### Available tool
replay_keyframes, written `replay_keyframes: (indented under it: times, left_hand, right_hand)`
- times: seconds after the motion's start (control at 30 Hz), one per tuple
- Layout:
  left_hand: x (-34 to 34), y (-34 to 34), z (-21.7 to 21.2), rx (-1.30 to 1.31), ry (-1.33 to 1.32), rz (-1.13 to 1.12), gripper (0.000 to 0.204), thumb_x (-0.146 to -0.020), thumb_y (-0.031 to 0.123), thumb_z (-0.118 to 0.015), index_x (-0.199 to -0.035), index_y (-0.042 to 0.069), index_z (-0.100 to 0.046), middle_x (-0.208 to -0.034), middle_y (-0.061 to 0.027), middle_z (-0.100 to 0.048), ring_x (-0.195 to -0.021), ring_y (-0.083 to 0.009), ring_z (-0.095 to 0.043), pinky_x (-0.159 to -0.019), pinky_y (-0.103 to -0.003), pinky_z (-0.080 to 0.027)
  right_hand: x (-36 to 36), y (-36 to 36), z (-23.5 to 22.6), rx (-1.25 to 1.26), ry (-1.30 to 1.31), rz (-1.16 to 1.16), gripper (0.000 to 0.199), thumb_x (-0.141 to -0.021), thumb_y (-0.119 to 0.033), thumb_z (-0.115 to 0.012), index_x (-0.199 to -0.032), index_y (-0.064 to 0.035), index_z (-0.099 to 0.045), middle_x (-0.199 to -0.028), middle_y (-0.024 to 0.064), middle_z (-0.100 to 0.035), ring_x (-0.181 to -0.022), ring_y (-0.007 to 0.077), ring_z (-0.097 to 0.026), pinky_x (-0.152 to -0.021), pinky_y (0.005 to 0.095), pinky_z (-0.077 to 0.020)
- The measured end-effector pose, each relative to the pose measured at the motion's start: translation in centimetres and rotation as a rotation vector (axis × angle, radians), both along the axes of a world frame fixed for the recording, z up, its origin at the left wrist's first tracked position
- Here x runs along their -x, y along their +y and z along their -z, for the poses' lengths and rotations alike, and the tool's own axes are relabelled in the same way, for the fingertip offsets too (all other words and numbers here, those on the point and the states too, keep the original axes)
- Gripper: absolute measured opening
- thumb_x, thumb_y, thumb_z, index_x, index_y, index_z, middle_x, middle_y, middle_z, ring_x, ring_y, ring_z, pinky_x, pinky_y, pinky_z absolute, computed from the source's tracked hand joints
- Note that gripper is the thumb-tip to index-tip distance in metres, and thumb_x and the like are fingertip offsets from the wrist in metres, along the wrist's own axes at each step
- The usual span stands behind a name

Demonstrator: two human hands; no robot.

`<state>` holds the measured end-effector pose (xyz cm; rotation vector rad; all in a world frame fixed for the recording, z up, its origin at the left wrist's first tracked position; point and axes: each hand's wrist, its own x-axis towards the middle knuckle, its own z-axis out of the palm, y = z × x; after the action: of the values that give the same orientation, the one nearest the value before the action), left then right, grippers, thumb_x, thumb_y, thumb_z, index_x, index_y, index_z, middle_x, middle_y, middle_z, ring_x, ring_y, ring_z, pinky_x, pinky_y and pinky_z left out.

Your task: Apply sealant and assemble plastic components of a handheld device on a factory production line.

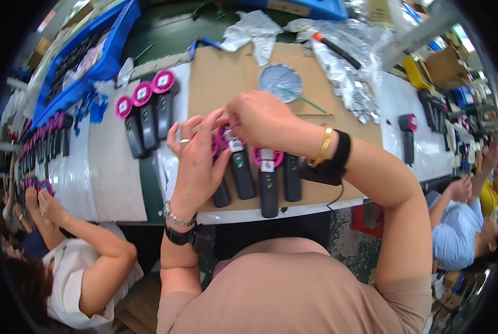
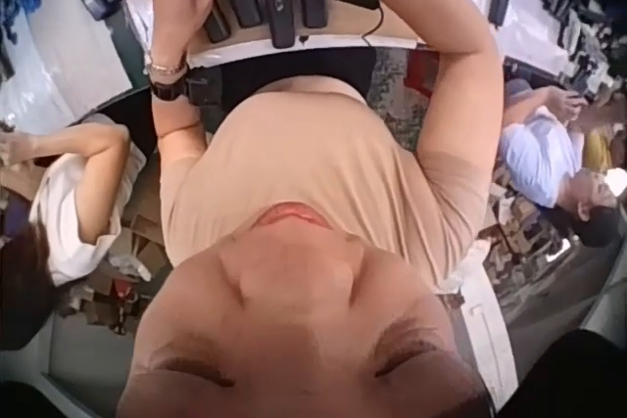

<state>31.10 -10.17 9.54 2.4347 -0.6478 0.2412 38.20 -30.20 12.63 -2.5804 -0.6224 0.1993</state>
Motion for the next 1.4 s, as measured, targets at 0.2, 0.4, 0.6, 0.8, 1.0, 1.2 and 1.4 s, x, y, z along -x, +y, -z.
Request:
replay_keyframes:
  times: [0.2,0.4,0.6,0.8,1.0,1.2,1.4]
  left_hand:
    - [0.8,0.2,-0.4,-0.006,-0.033,0.007,0.082,-0.089,0.004,-0.081,-0.165,0.011,-0.052,-0.146,-0.0061,-0.071,-0.146,-0.0299,-0.054,-0.132,-0.053,-0.016]
    - [2.0,2.2,-1.0,0.024,-0.134,-0.109,0.069,-0.094,0.005,-0.079,-0.160,0.011,-0.060,-0.151,-0.0068,-0.068,-0.146,-0.0279,-0.055,-0.131,-0.049,-0.021]
    - [2.8,4.2,0.0,0.059,-0.094,-0.213,0.058,-0.097,0.005,-0.076,-0.154,0.010,-0.065,-0.150,-0.0065,-0.069,-0.142,-0.0261,-0.058,-0.130,-0.047,-0.025]
    - [3.3,4.8,0.4,0.048,-0.092,-0.234,0.055,-0.099,0.005,-0.075,-0.152,0.010,-0.066,-0.150,-0.0060,-0.069,-0.142,-0.0250,-0.058,-0.130,-0.047,-0.026]
    - [3.5,4.8,-0.4,0.077,-0.046,-0.237,0.062,-0.095,0.012,-0.082,-0.155,0.012,-0.064,-0.153,-0.0052,-0.068,-0.143,-0.0255,-0.058,-0.130,-0.047,-0.025]
    - [3.1,4.8,0.0,0.109,-0.007,-0.184,0.081,-0.089,0.016,-0.084,-0.164,0.012,-0.053,-0.159,-0.0050,-0.065,-0.148,-0.0243,-0.054,-0.132,-0.048,-0.020]
    - [3.0,5.3,1.3,0.148,0.027,-0.158,0.089,-0.087,0.015,-0.082,-0.169,0.013,-0.046,-0.160,-0.0036,-0.065,-0.151,-0.0228,-0.050,-0.131,-0.051,-0.017]
  right_hand:
    - [2.3,-3.6,-0.4,-0.219,-0.103,0.020,0.013,-0.088,-0.015,-0.084,-0.092,-0.0040,-0.079,-0.091,0.0138,-0.076,-0.091,0.0338,-0.076,-0.082,0.0474,-0.0594]
    - [5.8,-19.0,0.5,-0.194,-0.127,0.469,0.021,-0.093,-0.023,-0.085,-0.098,-0.0024,-0.081,-0.092,0.0134,-0.076,-0.087,0.0261,-0.074,-0.080,0.0413,-0.0579]
    - [7.8,-30.7,3.7,0.111,-0.113,0.875,0.025,-0.095,-0.026,-0.085,-0.102,-0.0018,-0.084,-0.095,0.0141,-0.082,-0.084,0.0264,-0.077,-0.080,0.0386,-0.0597]
    - [7.4,-32.1,6.6,0.063,-0.054,0.991,0.030,-0.094,-0.027,-0.089,-0.103,0.0010,-0.084,-0.092,0.0133,-0.084,-0.081,0.0219,-0.078,-0.080,0.0348,-0.0605]
    - [6.8,-29.4,4.4,-0.332,-0.107,0.768,0.018,-0.097,-0.012,-0.086,-0.106,0.0030,-0.082,-0.090,0.0082,-0.082,-0.082,0.0118,-0.073,-0.079,0.0273,-0.0574]
    - [5.1,-13.9,-4.7,-0.299,-0.046,0.163,0.011,-0.099,-0.007,-0.083,-0.104,0.0026,-0.079,-0.083,0.0006,-0.069,-0.082,0.0088,-0.067,-0.074,0.0268,-0.0519]
    - [2.6,-2.2,-6.7,-0.228,0.134,-0.117,0.014,-0.096,-0.010,-0.084,-0.100,0.0024,-0.079,-0.087,0.0111,-0.072,-0.083,0.0224,-0.070,-0.075,0.0348,-0.0535]
